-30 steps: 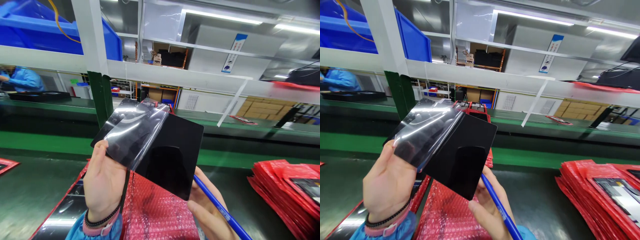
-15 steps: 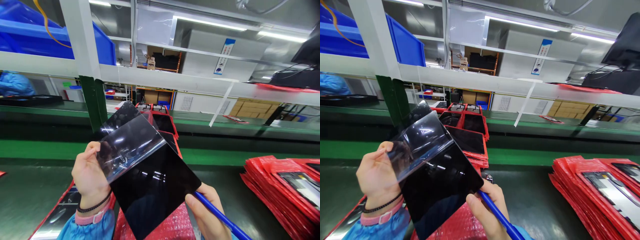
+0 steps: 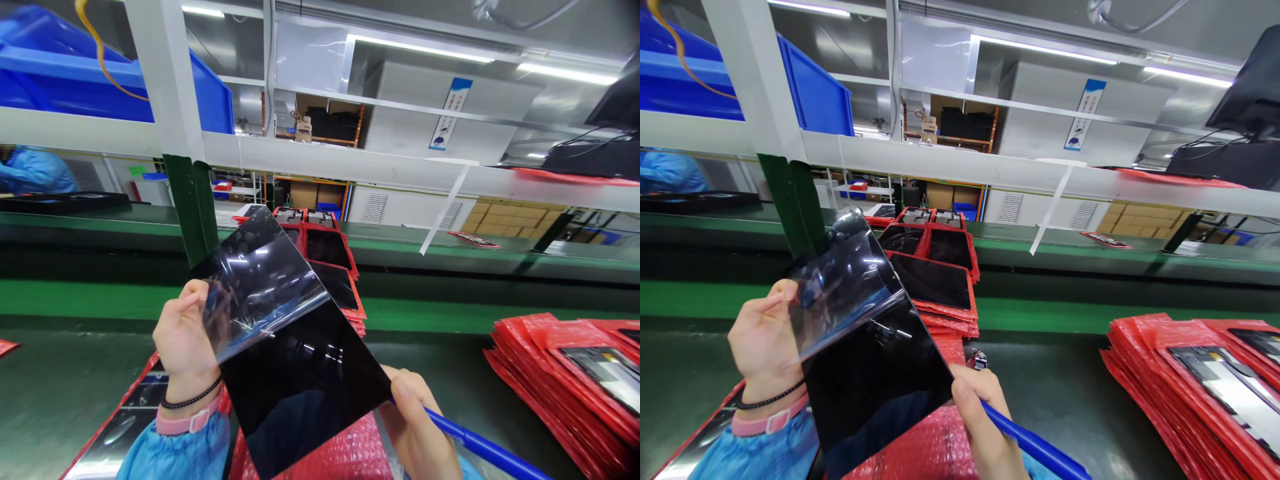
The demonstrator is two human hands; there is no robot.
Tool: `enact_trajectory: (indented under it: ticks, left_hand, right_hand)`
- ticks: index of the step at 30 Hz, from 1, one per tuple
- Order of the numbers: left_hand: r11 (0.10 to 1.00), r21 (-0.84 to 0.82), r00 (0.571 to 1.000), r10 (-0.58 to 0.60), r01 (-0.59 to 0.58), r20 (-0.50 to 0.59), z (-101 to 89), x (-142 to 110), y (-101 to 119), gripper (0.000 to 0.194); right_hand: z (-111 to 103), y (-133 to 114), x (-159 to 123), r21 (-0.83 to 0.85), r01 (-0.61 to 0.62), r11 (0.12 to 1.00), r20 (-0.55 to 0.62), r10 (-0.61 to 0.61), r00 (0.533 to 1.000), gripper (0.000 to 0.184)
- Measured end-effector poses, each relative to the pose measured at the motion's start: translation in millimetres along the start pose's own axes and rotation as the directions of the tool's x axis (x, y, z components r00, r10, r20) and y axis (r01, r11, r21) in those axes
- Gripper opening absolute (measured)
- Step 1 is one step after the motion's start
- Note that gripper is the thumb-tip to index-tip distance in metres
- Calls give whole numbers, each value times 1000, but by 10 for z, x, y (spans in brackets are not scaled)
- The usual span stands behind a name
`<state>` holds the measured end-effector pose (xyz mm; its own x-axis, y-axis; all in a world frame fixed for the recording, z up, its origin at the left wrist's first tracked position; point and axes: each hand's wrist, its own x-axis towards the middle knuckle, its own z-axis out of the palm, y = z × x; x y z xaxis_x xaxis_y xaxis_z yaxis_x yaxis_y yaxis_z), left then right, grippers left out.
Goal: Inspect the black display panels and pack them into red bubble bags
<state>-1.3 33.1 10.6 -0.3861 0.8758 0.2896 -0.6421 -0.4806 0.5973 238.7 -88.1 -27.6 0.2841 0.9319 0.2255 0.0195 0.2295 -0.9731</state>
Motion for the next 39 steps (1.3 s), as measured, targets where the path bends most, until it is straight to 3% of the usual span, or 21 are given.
enact_trajectory:
  ticks: [5,8,11,16,21,27,32,36,39]
  left_hand:
    - [998,29,999,50,-50,17,15,25,-29,16]
    - [988,93,993,119,-120,17,53,-9,-13,17]
    - [987,135,996,90,-92,26,83,-78,-4,18]
    - [988,121,987,-114,100,114,153,-228,3,18]
    - [983,154,978,-129,104,164,203,-324,5,21]
    - [981,176,977,-112,80,179,205,-344,-3,20]
    - [982,181,980,-95,63,174,183,-340,-35,16]
    - [981,187,980,-80,46,182,167,-345,-78,14]
    - [982,190,968,-64,17,245,170,-343,-107,16]
  right_hand:
    - [68,-140,25,155,-190,969,18,189,982,44]
    - [97,-202,49,119,-235,965,37,232,972,45]
    - [111,-209,84,50,-240,969,27,239,971,47]
    - [137,-185,123,51,-172,984,-10,173,985,45]
    - [184,-278,56,70,-143,987,0,143,990,39]
    - [214,-382,80,98,-101,990,261,72,963,38]
    - [189,-365,185,101,-24,995,348,-12,937,46]
    - [189,-266,141,122,35,992,252,-65,966,67]
    - [191,-106,57,-9,261,965,94,-259,961,84]
